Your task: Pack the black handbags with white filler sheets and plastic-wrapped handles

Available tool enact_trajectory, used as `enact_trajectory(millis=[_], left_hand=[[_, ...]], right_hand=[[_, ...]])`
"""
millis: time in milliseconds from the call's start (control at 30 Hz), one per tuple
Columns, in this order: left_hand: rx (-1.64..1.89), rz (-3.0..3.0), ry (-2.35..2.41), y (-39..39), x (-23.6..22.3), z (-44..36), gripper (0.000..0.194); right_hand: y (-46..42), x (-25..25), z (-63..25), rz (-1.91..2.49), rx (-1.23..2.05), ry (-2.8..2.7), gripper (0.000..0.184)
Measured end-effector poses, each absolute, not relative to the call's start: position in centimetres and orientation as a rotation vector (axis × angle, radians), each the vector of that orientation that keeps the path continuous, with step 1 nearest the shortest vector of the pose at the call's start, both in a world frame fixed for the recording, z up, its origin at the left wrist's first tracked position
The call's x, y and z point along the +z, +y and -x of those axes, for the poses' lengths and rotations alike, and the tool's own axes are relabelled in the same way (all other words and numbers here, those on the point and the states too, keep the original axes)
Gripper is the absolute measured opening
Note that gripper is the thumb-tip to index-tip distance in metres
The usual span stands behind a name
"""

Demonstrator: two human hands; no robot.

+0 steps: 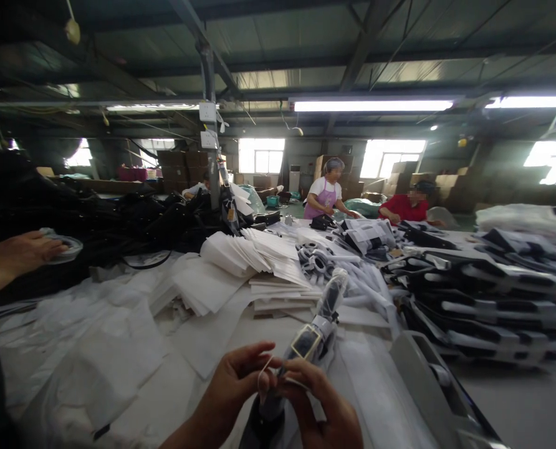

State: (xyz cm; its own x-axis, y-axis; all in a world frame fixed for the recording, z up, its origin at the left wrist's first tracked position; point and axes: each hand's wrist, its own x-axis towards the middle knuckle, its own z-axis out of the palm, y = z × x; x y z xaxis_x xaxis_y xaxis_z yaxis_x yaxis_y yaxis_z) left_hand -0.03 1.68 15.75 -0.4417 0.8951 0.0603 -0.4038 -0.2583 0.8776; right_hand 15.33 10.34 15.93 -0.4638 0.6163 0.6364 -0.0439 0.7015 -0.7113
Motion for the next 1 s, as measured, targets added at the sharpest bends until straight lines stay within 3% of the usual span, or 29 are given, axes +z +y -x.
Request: enact_trajectory(millis=[167, 433, 700, 867, 1000], left_hand=[[1.871, -0.728, 1.098, 1.4, 16.5, -0.2, 0.049], [1.908, -0.657, 1.042, 0.9, 16.1, 0.2, 0.057], [1.865, -0.836, 1.074, 0.7, 17.9, 0.2, 0.058], [1.777, -1.118, 1.323, 0.4, 19.2, 0.4, 0.075], [1.666, -1.406, 1.549, 0.1, 19.9, 0.6, 0.083]], right_hand=[[10.9, 17.2, -14.4, 0.356, 0.714, -2.058, 0.037], [11.1, 18.4, -14.5, 0.545, 0.781, -2.125, 0.048], [12.2, 20.4, -14.4, 0.353, 0.682, -2.488, 0.063], [12.4, 20.9, -14.2, 0.286, 0.556, -2.600, 0.083], [12.4, 20.7, -13.8, 0.269, 0.638, -2.583, 0.093]])
